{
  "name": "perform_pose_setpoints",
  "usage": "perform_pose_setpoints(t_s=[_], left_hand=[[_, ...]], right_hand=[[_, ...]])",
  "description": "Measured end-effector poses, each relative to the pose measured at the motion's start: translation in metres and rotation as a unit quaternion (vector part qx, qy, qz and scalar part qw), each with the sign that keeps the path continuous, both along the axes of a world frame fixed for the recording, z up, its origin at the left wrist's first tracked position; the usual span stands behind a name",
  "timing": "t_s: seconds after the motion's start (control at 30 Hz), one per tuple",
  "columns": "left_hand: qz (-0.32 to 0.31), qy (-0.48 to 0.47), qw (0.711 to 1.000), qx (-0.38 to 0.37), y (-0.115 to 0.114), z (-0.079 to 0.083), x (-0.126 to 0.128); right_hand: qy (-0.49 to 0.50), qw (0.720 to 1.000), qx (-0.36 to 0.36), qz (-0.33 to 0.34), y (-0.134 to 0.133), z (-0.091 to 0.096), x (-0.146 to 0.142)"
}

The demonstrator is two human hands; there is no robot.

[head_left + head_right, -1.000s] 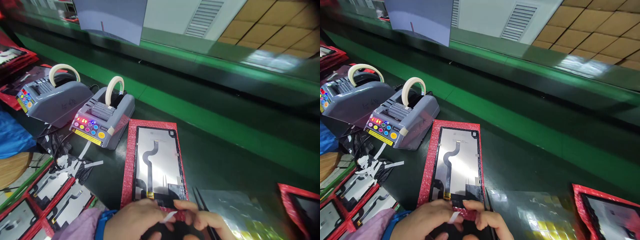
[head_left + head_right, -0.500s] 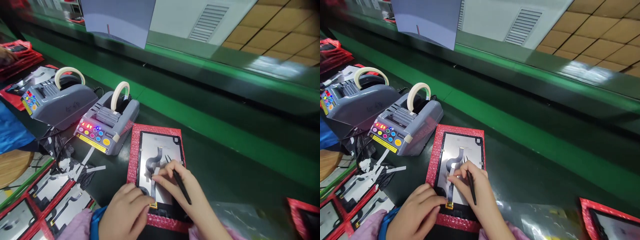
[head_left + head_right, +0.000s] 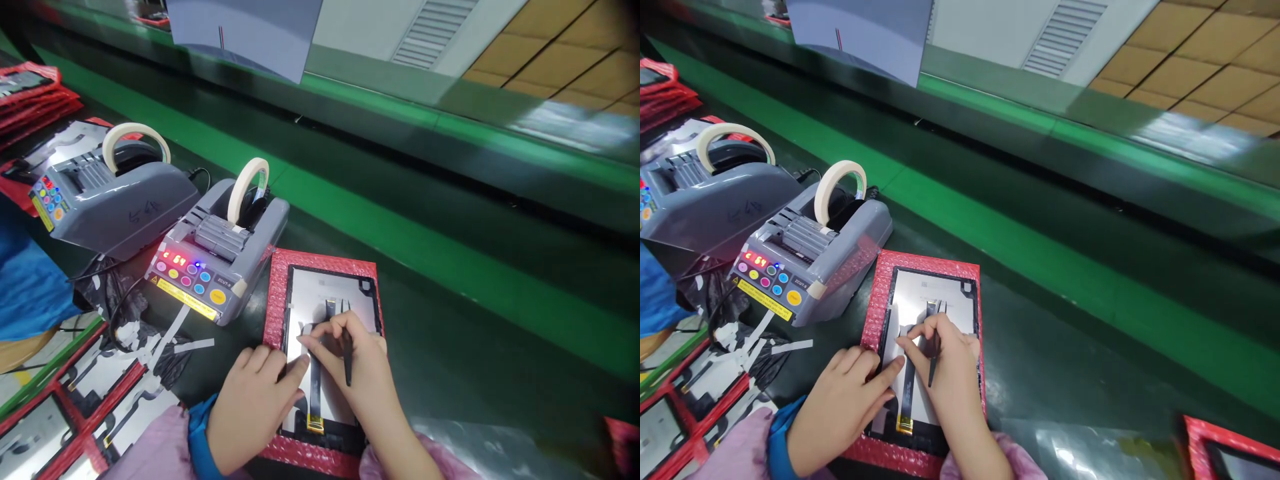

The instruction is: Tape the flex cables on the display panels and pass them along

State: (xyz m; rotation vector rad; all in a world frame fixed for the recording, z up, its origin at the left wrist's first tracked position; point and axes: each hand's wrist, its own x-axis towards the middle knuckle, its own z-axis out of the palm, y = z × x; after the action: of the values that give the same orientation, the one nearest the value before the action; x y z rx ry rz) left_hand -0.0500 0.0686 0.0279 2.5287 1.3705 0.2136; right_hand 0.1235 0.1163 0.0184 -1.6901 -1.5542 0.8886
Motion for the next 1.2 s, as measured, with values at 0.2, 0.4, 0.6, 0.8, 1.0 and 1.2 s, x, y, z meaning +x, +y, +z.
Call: perform_pose_setpoints(t_s=[0.2,0.4,0.6,0.8,1.0,1.2], left_hand=[[-0.089,-0.056,0.994,0.027,-0.001,-0.008,-0.013],[-0.103,-0.032,0.992,0.07,0.024,-0.031,0.004],[0.086,-0.154,0.982,0.071,0.139,-0.041,0.12],[0.181,-0.279,0.943,0.025,0.267,-0.017,0.265],[0.005,-0.382,0.924,-0.022,0.251,-0.027,0.329],[-0.105,-0.431,0.89,-0.109,0.206,-0.017,0.328]], right_hand=[[-0.073,0.993,0.075,-0.056,0.046,0.005,0.005],[-0.179,0.97,0.107,-0.126,0.058,0.03,0.112],[-0.428,0.877,-0.019,-0.219,0.033,0.054,0.305],[-0.544,0.783,-0.179,-0.241,0.01,0.062,0.458],[-0.537,0.785,-0.211,-0.223,0.031,0.032,0.524],[-0.502,0.825,-0.143,-0.217,0.063,0.021,0.548]])
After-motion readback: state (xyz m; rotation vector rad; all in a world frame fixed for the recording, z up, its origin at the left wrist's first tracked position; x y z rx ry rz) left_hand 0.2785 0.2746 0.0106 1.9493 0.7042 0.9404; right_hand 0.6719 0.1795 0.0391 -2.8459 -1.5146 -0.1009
